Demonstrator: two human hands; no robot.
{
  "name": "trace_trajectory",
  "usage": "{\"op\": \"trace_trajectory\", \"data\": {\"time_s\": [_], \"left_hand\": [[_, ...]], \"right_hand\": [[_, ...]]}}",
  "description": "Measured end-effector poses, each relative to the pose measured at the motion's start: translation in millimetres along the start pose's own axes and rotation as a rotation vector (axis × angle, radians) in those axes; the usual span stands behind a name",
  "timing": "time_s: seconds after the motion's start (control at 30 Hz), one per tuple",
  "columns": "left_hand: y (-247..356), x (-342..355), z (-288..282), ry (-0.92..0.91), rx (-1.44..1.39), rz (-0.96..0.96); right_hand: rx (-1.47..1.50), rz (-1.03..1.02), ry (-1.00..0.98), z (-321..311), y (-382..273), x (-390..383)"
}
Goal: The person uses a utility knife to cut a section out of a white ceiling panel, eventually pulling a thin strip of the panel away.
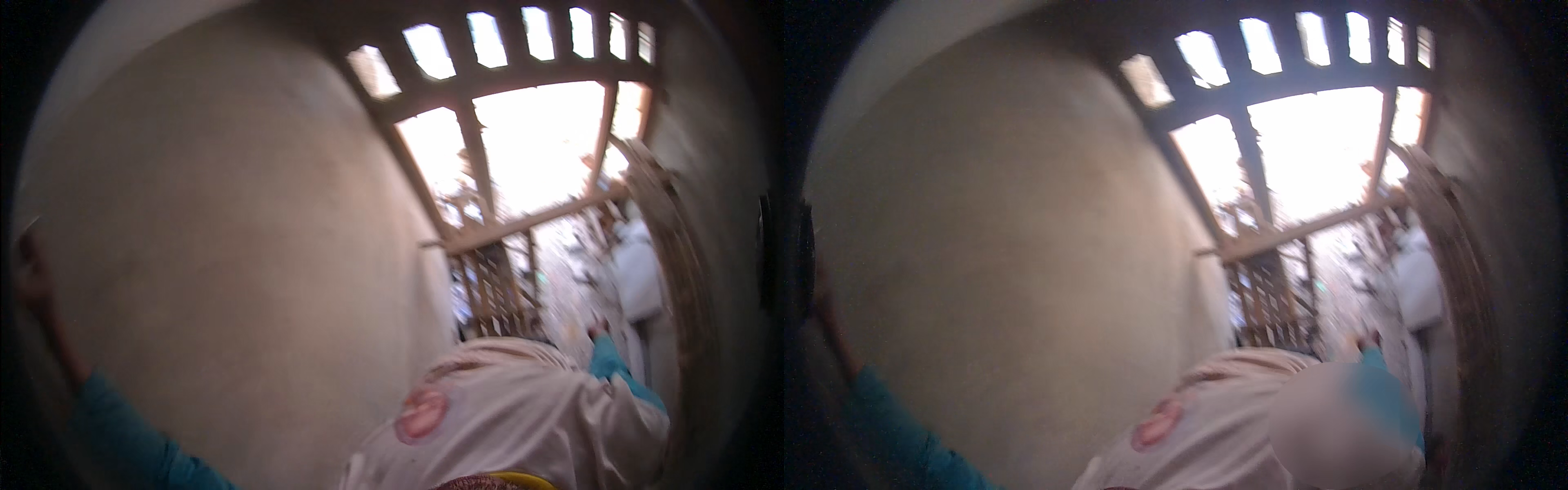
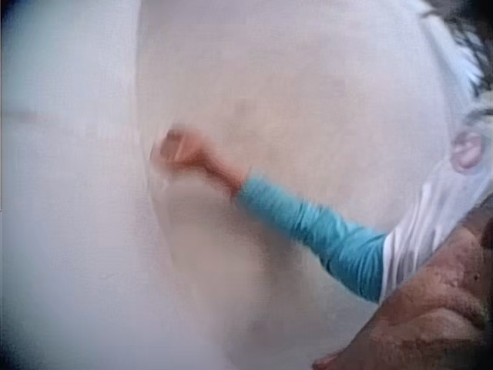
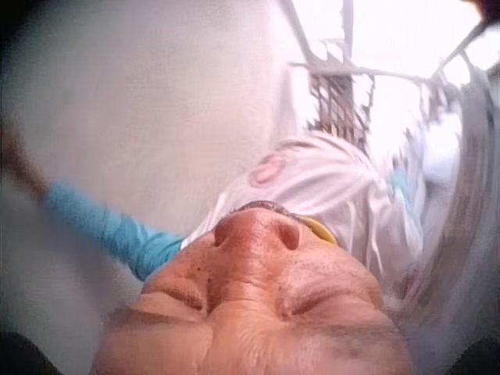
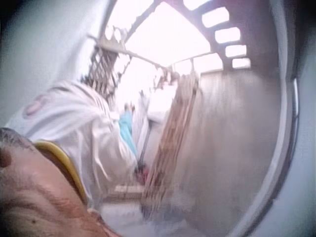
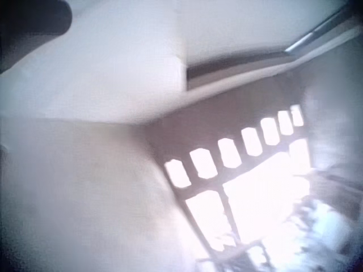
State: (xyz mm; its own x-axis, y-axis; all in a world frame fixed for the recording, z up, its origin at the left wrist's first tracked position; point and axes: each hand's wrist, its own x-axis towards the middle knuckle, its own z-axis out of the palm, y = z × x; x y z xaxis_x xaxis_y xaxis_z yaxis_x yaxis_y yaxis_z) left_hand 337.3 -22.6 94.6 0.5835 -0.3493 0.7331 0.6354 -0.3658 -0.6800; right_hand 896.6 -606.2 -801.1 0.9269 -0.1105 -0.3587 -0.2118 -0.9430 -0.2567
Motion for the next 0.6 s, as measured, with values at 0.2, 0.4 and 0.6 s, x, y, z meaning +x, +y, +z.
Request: {"op": "trace_trajectory", "data": {"time_s": [0.2, 0.4, 0.6], "left_hand": [[166, -15, 81, -0.468, -0.734, -0.099], [223, -18, 84, -0.785, -0.958, -0.084], [74, 29, 60, -0.349, -1.252, -0.924]], "right_hand": [[0.229, -0.107, -0.036, -30, -110, -8], [0.318, -0.181, -0.084, -41, -182, -8], [0.539, -0.249, -0.183, -54, -210, -48]]}}
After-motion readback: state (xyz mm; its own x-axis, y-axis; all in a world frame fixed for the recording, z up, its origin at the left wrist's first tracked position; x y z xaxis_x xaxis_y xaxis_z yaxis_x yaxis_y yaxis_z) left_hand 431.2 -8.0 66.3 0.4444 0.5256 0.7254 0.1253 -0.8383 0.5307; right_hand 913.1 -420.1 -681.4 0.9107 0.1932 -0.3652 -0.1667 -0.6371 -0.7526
